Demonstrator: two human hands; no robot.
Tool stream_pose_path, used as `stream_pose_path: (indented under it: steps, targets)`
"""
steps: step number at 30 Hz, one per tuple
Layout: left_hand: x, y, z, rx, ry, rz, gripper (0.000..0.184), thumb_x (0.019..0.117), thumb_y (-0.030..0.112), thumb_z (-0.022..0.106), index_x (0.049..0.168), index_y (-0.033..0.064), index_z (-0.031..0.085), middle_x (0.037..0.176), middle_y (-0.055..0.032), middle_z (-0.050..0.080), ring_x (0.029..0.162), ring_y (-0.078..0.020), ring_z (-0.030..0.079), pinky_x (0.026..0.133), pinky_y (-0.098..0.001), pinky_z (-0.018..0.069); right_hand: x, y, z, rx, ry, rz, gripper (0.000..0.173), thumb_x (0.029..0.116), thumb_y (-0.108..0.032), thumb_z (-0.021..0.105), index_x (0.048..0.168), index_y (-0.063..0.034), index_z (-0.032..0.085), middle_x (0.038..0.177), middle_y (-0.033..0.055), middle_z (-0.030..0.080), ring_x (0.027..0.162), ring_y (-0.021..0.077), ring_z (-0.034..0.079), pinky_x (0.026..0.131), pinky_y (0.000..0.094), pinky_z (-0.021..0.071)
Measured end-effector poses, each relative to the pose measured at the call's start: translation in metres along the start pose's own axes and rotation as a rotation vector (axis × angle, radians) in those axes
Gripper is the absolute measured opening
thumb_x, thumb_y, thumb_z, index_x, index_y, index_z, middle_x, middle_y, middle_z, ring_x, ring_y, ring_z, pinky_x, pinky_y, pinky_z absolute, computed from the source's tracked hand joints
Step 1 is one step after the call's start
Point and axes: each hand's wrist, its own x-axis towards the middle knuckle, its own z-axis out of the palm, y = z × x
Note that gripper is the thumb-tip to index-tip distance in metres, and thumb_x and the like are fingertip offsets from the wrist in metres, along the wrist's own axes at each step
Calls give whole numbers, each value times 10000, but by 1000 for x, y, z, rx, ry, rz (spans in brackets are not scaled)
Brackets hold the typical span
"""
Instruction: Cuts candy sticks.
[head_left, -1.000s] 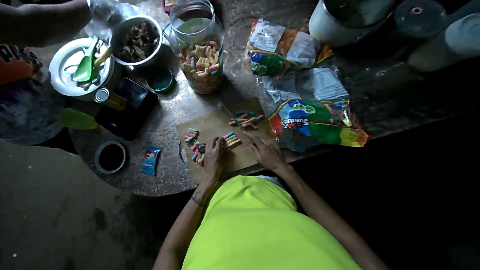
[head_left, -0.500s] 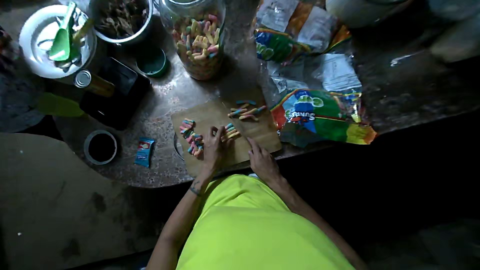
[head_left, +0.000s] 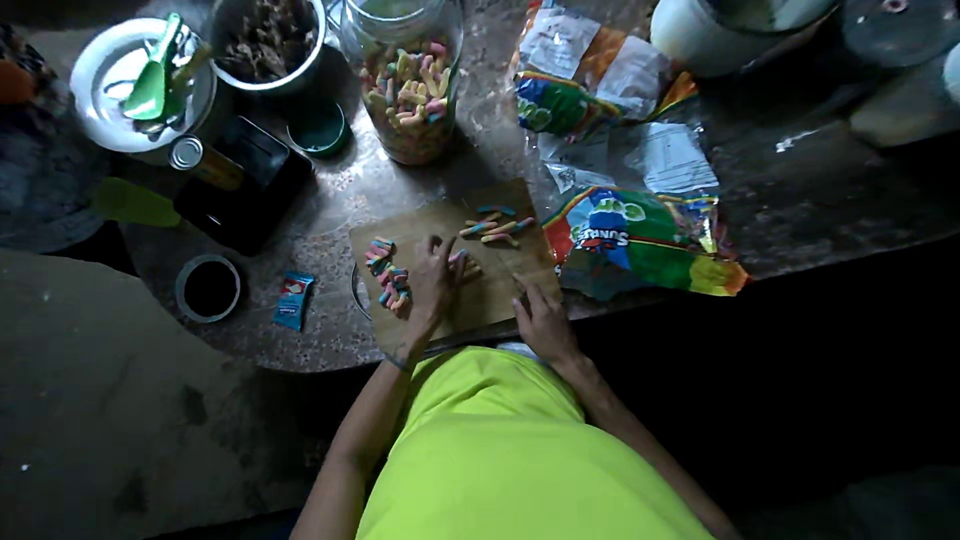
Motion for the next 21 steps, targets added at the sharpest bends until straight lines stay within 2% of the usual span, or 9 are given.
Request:
stream_pose_path:
  steps: [2, 5, 8, 10, 12, 15, 17, 19, 21]
  targets:
    - [24, -2, 11, -2, 13, 83, 284, 1019, 237, 641, 1252, 80, 682, 1282, -200, 626, 1155, -397, 624, 913, -546, 549, -5, 8, -3, 47, 124, -8, 415, 1039, -106, 535, 1414, 74, 542, 1215, 315, 672, 1002, 458, 708, 890, 561, 572]
    - [47, -10, 32, 8, 30, 175, 228, 978, 156, 685, 1187, 65, 690, 1239, -187, 656, 1174, -397, 620, 960, -554, 531, -10, 17, -10, 57, 207, 66, 442, 1040, -115, 536, 1432, 88, 512, 1163, 324, 689, 970, 473, 714, 871, 581, 568]
    - [45, -9, 27, -18, 3, 196, 208, 975, 119, 677, 1163, 29, 681, 1191, -205, 675, 1144, -405, 637, 944, -556, 537, -18, 17, -19, 72, 254, 162, 440, 1041, -117, 538, 1426, 93, 512, 1160, 318, 689, 992, 456, 709, 895, 568, 559]
    - [34, -5, 11, -48, -29, 179, 210, 1000, 136, 653, 1178, 24, 664, 1220, -209, 660, 1140, -399, 642, 942, -551, 542, -22, 17, -21, 86, 258, 214, 442, 1044, -120, 540, 1432, 89, 508, 1178, 323, 679, 1008, 455, 704, 905, 560, 556]
    - [19, -1, -10, -69, -62, 97, 250, 1023, 153, 631, 1241, 30, 641, 1265, -220, 637, 1124, -411, 646, 929, -569, 541, -24, 18, -21, 92, 250, 222, 449, 1043, -123, 542, 1437, 90, 504, 1216, 329, 667, 1057, 466, 691, 936, 560, 546]
    - [12, -16, -24, -21, -37, 40, 226, 1023, 151, 625, 1201, 15, 656, 1131, -254, 645, 1014, -439, 652, 862, -591, 537, -25, 17, -19, 105, 218, 193, 440, 1040, -115, 548, 1426, 94, 515, 1198, 318, 680, 1036, 453, 703, 925, 558, 554]
    - [9, -22, -29, -3, -81, 9, 188, 998, 104, 642, 1158, 9, 666, 1069, -271, 638, 998, -463, 637, 858, -619, 519, -22, 13, -18, 115, 157, 172, 444, 1046, -119, 541, 1432, 99, 511, 1227, 320, 671, 1072, 454, 695, 958, 553, 542]
    - [7, -22, -33, 7, -155, -43, 198, 972, 73, 670, 1167, 36, 676, 1097, -280, 641, 1006, -484, 640, 850, -645, 517, -18, 9, -16, 121, 79, 117, 434, 1050, -120, 531, 1425, 100, 521, 1266, 320, 656, 1119, 454, 680, 1000, 543, 525]
    - [8, -19, -34, 16, -203, -84, 262, 986, 95, 662, 1247, 83, 679, 1150, -281, 645, 1034, -489, 639, 863, -651, 510, -14, 7, -13, 123, 6, 50, 420, 1047, -126, 531, 1419, 69, 548, 1246, 304, 671, 1097, 434, 692, 985, 528, 537]
